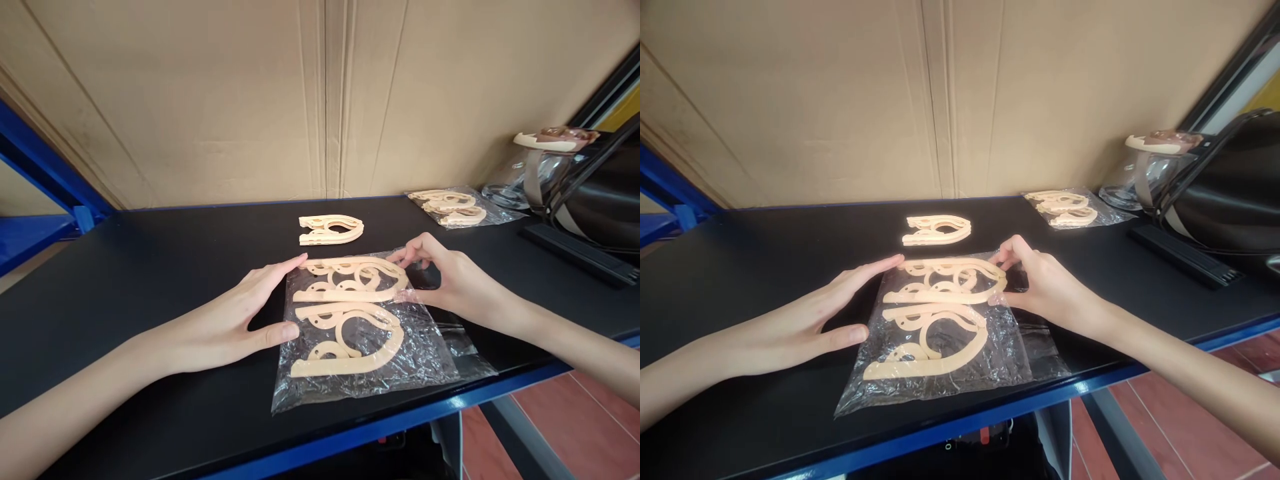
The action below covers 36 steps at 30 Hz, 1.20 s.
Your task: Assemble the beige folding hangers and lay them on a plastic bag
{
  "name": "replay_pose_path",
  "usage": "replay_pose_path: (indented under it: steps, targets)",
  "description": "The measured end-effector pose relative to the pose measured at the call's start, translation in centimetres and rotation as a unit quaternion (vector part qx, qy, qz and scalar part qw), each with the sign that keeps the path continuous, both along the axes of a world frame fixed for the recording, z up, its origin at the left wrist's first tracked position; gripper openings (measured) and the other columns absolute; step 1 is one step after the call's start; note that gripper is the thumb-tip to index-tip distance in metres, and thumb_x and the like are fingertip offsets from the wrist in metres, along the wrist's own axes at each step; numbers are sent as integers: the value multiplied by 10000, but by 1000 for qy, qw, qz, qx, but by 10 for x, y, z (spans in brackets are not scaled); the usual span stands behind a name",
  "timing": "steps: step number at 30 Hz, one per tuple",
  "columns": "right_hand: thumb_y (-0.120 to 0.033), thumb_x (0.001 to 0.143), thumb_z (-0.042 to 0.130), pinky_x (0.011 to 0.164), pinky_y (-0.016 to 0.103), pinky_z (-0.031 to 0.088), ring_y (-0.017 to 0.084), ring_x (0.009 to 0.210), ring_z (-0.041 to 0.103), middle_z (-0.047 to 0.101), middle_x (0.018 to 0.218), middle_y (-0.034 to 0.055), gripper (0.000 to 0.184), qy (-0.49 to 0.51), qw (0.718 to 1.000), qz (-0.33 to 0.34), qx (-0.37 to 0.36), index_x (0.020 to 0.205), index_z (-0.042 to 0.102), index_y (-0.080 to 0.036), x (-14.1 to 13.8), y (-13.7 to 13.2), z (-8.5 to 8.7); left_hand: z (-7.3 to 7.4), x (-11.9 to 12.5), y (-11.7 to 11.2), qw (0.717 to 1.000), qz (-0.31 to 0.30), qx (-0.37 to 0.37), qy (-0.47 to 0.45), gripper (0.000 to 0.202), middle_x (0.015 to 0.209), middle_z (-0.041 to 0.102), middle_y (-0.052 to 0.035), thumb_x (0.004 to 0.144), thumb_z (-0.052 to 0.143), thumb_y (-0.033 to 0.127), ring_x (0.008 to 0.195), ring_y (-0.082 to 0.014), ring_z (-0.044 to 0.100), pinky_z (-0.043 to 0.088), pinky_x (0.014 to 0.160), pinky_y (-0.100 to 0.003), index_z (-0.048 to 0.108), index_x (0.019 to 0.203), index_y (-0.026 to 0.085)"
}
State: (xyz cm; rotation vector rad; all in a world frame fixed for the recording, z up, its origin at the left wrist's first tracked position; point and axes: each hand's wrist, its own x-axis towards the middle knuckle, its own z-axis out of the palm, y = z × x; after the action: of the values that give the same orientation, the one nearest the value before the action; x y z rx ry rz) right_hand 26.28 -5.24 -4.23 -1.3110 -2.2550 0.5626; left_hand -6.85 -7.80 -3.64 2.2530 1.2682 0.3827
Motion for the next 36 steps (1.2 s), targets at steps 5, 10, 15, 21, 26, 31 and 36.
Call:
replay_pose_path:
  steps: [5,10,15,21,26,31,36]
  targets:
    - [-428,775,710,793,409,541,233,960,666,702,1121,28,386,44,999,6,20,851,364,-275,-18,4,-4,-1,2,1,1000,-1,8,7,746,1581,291,-14,895,474,618,1435,-324,279,311,1142,-522,161,1522,363]
    - [-419,770,717,812,405,547,225,958,678,707,1103,23,383,66,998,6,24,858,376,-269,-26,5,-7,-3,2,3,1000,-8,18,-15,719,1621,173,19,919,458,589,1465,-308,204,186,1191,-536,127,1521,379]
    - [-418,762,728,833,416,537,238,966,668,695,1092,26,388,59,998,11,33,864,386,-266,-32,8,-9,-3,3,3,1000,-9,24,-13,747,1613,202,-6,905,485,596,1439,-325,267,236,1170,-553,126,1523,378]
    - [-476,771,711,860,424,521,262,1025,657,706,1081,58,407,96,994,48,21,896,386,-266,-27,19,-11,-8,5,4,990,-12,107,92,748,1602,239,-24,864,502,660,1453,-369,192,277,1126,-604,256,1505,363]
    - [-381,841,611,711,388,509,217,748,645,683,859,32,253,13,993,-16,120,939,420,-247,-7,42,-3,-12,-4,15,984,-39,120,127,851,1631,121,-25,827,546,673,1473,-393,98,176,1152,-633,186,1530,357]
    - [-362,889,517,723,383,509,224,854,634,666,1010,77,166,-40,986,42,155,961,560,-220,-10,84,16,-10,-1,11,986,-60,108,114,822,1634,43,10,902,459,636,1489,-317,56,110,1196,-565,27,1543,355]
    - [-540,762,667,938,489,469,297,1123,590,626,1247,102,543,-81,974,172,125,1184,550,-218,-44,126,21,-9,3,3,988,-52,118,81,876,1627,114,-39,873,461,685,1482,-338,71,132,1191,-571,35,1548,323]
